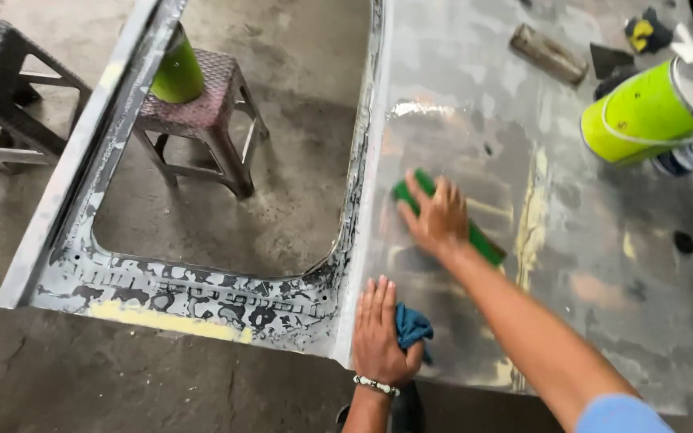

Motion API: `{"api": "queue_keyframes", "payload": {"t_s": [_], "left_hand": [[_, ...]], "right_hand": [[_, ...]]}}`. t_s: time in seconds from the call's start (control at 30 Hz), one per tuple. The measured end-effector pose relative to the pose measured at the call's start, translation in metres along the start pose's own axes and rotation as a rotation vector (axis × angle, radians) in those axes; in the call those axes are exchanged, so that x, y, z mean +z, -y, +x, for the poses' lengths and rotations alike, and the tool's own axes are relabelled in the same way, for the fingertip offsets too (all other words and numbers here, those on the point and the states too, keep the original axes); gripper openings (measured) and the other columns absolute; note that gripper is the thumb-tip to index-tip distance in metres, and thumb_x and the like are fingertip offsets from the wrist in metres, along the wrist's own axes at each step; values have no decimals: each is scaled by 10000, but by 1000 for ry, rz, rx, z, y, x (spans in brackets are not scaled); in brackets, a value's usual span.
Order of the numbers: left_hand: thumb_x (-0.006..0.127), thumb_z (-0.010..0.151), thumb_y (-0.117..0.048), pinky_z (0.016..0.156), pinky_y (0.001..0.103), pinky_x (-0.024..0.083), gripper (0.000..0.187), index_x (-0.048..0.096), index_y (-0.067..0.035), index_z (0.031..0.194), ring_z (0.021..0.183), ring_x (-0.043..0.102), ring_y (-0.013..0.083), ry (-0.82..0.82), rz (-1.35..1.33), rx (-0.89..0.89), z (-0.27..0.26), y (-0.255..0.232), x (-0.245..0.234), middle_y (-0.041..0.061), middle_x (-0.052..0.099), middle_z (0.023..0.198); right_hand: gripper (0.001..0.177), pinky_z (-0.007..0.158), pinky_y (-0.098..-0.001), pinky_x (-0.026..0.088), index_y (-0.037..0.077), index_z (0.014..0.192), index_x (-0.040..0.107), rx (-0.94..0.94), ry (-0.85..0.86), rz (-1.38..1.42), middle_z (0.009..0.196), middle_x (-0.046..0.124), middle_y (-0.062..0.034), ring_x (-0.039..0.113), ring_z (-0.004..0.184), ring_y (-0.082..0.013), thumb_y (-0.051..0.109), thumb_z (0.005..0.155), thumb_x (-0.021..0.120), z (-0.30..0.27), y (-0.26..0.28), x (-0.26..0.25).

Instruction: The person scrubs a large, flat, metallic surface with a green sponge and a blue cloth. They repeatedly wipe the surface, occasionally dipping the cloth into a bucket of water to rinse it before continuing to clean the area.

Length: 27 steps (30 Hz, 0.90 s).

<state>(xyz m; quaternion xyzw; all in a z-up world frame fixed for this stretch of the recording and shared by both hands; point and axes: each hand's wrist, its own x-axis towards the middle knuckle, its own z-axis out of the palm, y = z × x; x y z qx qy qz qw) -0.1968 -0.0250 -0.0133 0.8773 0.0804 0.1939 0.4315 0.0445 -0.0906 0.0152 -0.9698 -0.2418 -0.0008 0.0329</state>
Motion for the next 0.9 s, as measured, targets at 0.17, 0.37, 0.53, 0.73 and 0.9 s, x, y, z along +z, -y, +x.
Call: {"api": "queue_keyframes", "payload": {"t_s": [0.17,0.37,0.53,0.73,0.9], "left_hand": [[703,699,-334,1250,519,178,955,394,52,1517,1515,311,428,14,0,-4,8,1,2,242,403,1595],[728,702,-356,1246,511,162,970,382,56,1510,1512,293,427,82,29,5,5,-3,1,247,391,1593],[732,686,-342,1248,500,144,1013,334,54,1529,1529,256,407,133,58,-57,17,-8,-1,236,346,1618],[738,689,-373,1229,511,92,1065,273,56,1546,1531,186,400,160,113,-202,53,-10,13,227,285,1628],[735,707,-392,1242,507,109,1065,265,75,1541,1532,185,417,66,141,-166,105,1,27,265,272,1628]], "right_hand": [[672,957,-565,458,284,1535,460,-214,-214,-98,1346,511,-302,547,1146,-463,543,925,572,-60,6,19],[625,970,-566,447,261,1541,479,-147,-212,-23,1291,543,-256,538,1147,-448,512,978,583,9,-12,9],[699,874,-570,440,224,1535,475,-168,-212,7,1256,511,-324,534,1058,-453,544,930,619,-21,9,7],[620,1003,-602,422,279,1540,492,-210,-176,-67,1301,534,-274,533,1157,-447,564,993,548,39,-15,29],[643,943,-579,441,287,1504,514,-365,-436,-124,1318,514,-326,516,1150,-488,587,937,544,22,-10,28]]}}
